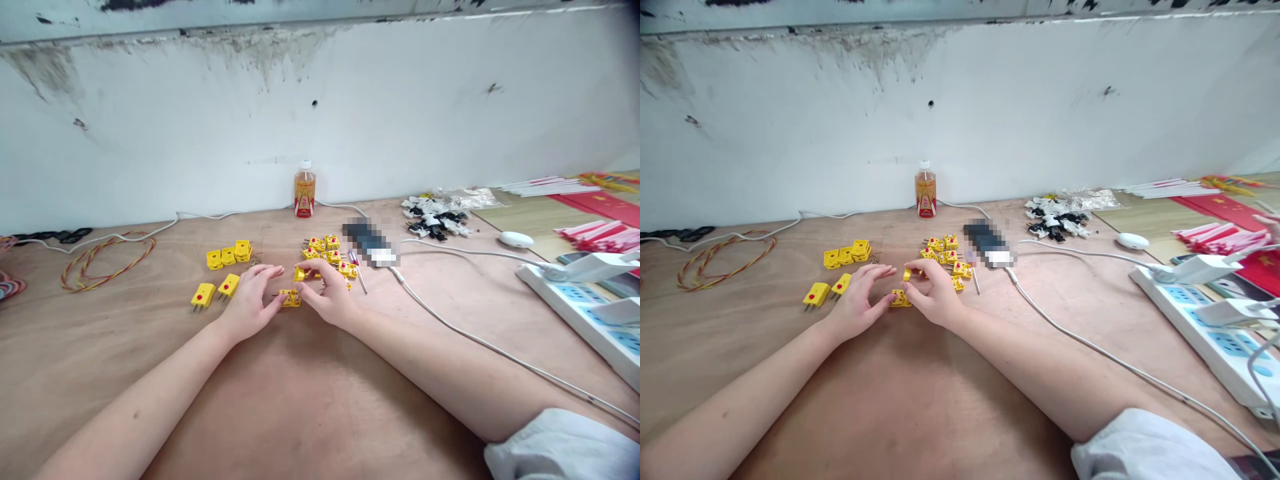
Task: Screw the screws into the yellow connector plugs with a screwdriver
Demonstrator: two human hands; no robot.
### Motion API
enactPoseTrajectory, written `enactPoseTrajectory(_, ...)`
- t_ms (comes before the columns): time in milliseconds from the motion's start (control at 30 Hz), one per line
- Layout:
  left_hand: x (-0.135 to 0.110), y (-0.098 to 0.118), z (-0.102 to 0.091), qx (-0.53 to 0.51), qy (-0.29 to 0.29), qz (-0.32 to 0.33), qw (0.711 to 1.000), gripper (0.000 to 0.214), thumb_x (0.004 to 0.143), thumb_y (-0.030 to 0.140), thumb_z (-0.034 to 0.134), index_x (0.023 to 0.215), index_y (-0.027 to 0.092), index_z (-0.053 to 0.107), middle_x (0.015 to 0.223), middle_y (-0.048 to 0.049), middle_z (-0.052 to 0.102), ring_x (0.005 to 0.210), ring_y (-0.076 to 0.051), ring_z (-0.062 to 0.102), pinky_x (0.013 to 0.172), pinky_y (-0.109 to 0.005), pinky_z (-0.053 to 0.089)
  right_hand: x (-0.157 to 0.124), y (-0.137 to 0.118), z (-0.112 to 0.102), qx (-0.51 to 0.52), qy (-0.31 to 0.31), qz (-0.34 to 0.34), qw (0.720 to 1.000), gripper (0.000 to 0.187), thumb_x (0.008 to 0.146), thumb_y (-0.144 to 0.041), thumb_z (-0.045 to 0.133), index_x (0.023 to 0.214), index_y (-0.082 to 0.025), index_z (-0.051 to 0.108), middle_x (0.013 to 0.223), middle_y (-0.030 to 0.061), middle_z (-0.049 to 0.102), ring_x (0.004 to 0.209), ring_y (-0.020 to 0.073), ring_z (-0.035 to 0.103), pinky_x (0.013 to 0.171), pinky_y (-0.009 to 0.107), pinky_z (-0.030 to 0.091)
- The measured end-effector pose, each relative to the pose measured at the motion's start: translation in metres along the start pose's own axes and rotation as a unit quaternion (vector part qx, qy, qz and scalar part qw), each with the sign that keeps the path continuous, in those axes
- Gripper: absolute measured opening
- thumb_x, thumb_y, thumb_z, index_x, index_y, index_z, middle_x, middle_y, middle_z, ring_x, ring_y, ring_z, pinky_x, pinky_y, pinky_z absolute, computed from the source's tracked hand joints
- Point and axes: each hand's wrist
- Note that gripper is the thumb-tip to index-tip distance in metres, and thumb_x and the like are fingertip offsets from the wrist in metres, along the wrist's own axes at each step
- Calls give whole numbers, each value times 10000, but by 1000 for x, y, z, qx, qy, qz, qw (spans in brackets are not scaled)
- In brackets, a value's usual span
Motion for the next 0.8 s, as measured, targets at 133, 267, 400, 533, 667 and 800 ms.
enactPoseTrajectory(133,-2,-13,-3,34,17,3,999,365,995,240,539,1359,223,552,1254,-111,710,1239,-288,612,1084,-501,492,1,3,-2,-54,-108,-80,989,352,989,-237,609,1340,-252,634,1249,119,651,1115,225,679,967,403,590)
enactPoseTrajectory(267,-4,-19,-2,24,22,-18,999,350,992,213,500,1338,212,552,1198,-107,712,1190,-275,632,1061,-480,510,1,2,1,-66,-192,-79,976,455,980,-195,635,1427,-238,567,1300,125,670,1161,234,679,962,396,592)
enactPoseTrajectory(400,-5,-16,0,10,9,-3,1000,355,981,170,479,1329,200,549,1171,-103,714,1155,-263,642,1037,-461,519,3,-1,2,-95,-208,-62,972,398,934,-212,735,1315,-181,624,1185,130,732,1155,266,688,986,431,570)
enactPoseTrajectory(533,-4,-12,0,5,-4,-7,1000,258,936,118,469,1141,200,603,1063,-90,710,1041,-251,659,946,-425,539,5,0,4,-127,-214,-38,968,402,909,-246,782,1282,-191,641,1194,134,737,1143,278,689,965,438,562)
enactPoseTrajectory(667,-2,-11,-1,22,-31,-17,999,216,823,61,477,923,212,594,926,-67,668,908,-243,635,832,-399,529,5,0,5,-151,-217,-20,964,386,881,-268,817,1226,-199,658,1157,121,738,1120,277,683,936,414,554)
enactPoseTrajectory(800,-1,-8,-3,28,-59,11,998,243,764,30,483,875,219,588,908,-61,661,924,-254,618,832,-398,509,4,0,6,-144,-214,-2,966,273,873,-255,824,1087,-202,663,1088,95,736,1068,252,677,902,375,548)
Point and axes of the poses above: each hand's wrist, its own x-axis towards the middle knuckle, its own z-axis out of the palm, y = z × x
